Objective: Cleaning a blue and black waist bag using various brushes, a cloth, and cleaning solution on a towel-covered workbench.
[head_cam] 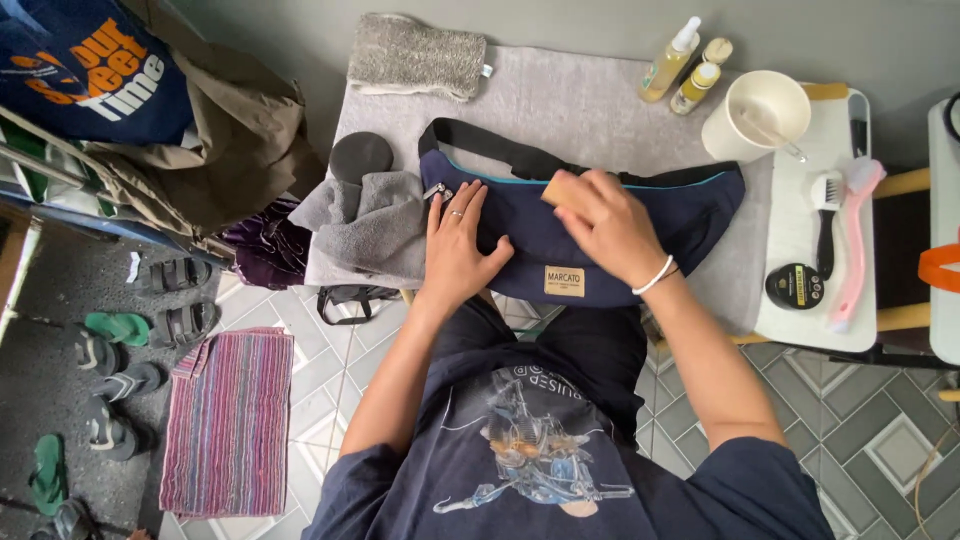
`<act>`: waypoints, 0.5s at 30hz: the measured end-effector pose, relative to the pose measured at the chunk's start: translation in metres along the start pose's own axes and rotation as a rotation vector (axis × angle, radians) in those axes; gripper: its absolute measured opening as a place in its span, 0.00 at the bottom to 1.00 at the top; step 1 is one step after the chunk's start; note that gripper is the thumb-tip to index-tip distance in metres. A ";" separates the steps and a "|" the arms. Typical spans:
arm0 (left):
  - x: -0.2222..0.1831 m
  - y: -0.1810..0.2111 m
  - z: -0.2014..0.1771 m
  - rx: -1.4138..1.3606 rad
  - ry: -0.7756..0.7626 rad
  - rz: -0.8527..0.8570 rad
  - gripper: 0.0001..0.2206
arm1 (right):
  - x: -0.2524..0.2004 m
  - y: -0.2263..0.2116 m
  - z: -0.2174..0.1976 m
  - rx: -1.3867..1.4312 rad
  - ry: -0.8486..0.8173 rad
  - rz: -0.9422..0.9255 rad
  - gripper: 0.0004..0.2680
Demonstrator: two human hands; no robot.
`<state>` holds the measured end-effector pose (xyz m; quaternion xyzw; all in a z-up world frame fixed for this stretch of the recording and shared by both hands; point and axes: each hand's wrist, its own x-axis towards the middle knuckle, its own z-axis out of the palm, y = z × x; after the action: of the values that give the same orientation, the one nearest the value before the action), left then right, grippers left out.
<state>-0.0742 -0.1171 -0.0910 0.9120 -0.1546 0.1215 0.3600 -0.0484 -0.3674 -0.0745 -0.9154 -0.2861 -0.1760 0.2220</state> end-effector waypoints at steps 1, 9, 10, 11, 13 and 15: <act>0.000 0.000 0.000 -0.009 -0.002 -0.010 0.32 | 0.002 -0.009 -0.005 0.064 0.004 -0.001 0.16; -0.001 -0.001 0.002 0.037 -0.009 0.021 0.35 | -0.002 0.023 -0.002 0.013 0.014 -0.001 0.12; 0.001 0.000 0.000 0.034 -0.006 0.014 0.34 | -0.001 0.034 -0.003 0.008 0.049 0.034 0.14; 0.000 0.000 0.001 0.031 -0.016 0.022 0.34 | -0.003 0.019 -0.009 0.005 0.053 0.046 0.14; 0.000 -0.002 0.003 0.027 -0.027 0.007 0.34 | -0.001 -0.008 -0.023 0.202 0.024 0.029 0.14; -0.001 -0.003 0.006 0.043 -0.042 -0.009 0.35 | -0.007 -0.024 -0.023 0.272 -0.063 0.009 0.13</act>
<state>-0.0732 -0.1185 -0.0973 0.9225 -0.1555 0.1042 0.3377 -0.0728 -0.3649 -0.0511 -0.8831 -0.3102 -0.1057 0.3358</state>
